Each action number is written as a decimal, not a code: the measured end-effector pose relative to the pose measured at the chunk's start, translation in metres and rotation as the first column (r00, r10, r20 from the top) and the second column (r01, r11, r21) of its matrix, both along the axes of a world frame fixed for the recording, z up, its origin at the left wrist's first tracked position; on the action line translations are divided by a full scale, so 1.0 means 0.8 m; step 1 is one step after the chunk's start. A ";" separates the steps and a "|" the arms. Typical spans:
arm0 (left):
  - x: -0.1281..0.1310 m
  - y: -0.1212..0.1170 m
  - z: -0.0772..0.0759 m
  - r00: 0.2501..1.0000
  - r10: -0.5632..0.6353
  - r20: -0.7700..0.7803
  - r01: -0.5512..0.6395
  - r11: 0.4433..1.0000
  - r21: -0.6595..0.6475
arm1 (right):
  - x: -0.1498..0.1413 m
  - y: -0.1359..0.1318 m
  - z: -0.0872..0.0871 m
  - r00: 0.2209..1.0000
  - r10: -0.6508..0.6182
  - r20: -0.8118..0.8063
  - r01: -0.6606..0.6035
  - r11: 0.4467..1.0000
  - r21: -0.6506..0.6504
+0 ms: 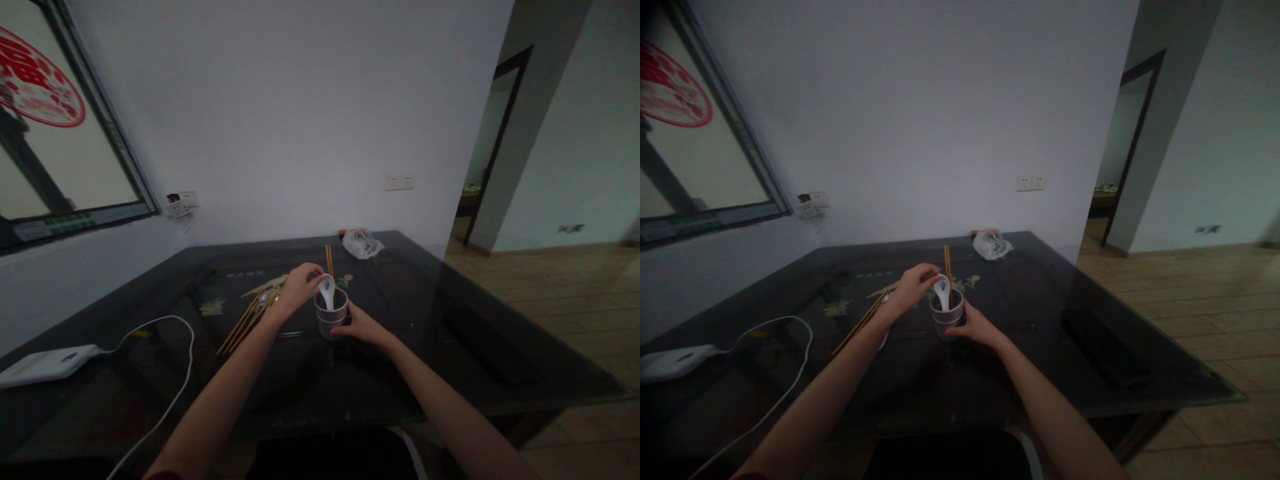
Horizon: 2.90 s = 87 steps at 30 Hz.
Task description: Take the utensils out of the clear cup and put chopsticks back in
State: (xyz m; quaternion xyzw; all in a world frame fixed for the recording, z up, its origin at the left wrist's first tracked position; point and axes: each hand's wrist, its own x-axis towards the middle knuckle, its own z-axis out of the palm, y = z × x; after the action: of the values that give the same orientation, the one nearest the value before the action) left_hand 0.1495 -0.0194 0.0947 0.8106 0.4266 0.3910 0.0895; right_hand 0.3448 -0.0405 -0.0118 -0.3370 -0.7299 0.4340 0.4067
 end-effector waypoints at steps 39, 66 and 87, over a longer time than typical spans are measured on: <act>-0.170 0.028 -0.038 0.931 0.361 0.047 -0.340 0.909 -0.239 | -0.002 -0.012 0.014 0.999 -0.028 0.033 0.029 0.999 -0.045; -0.165 0.022 -0.091 0.789 0.389 -0.475 -0.492 0.864 -0.108 | -0.001 -0.007 0.008 0.998 -0.045 0.040 0.050 0.990 -0.132; -0.193 0.034 -0.094 0.791 0.442 -0.423 -0.542 0.827 -0.147 | 0.001 -0.004 0.004 1.000 -0.015 0.019 0.017 0.992 -0.125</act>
State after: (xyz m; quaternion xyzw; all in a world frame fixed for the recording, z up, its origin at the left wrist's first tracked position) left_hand -0.0046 0.0081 0.0198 0.7097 0.6810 0.1804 0.0073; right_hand 0.3452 -0.0439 -0.0089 -0.3716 -0.7023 0.4724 0.3815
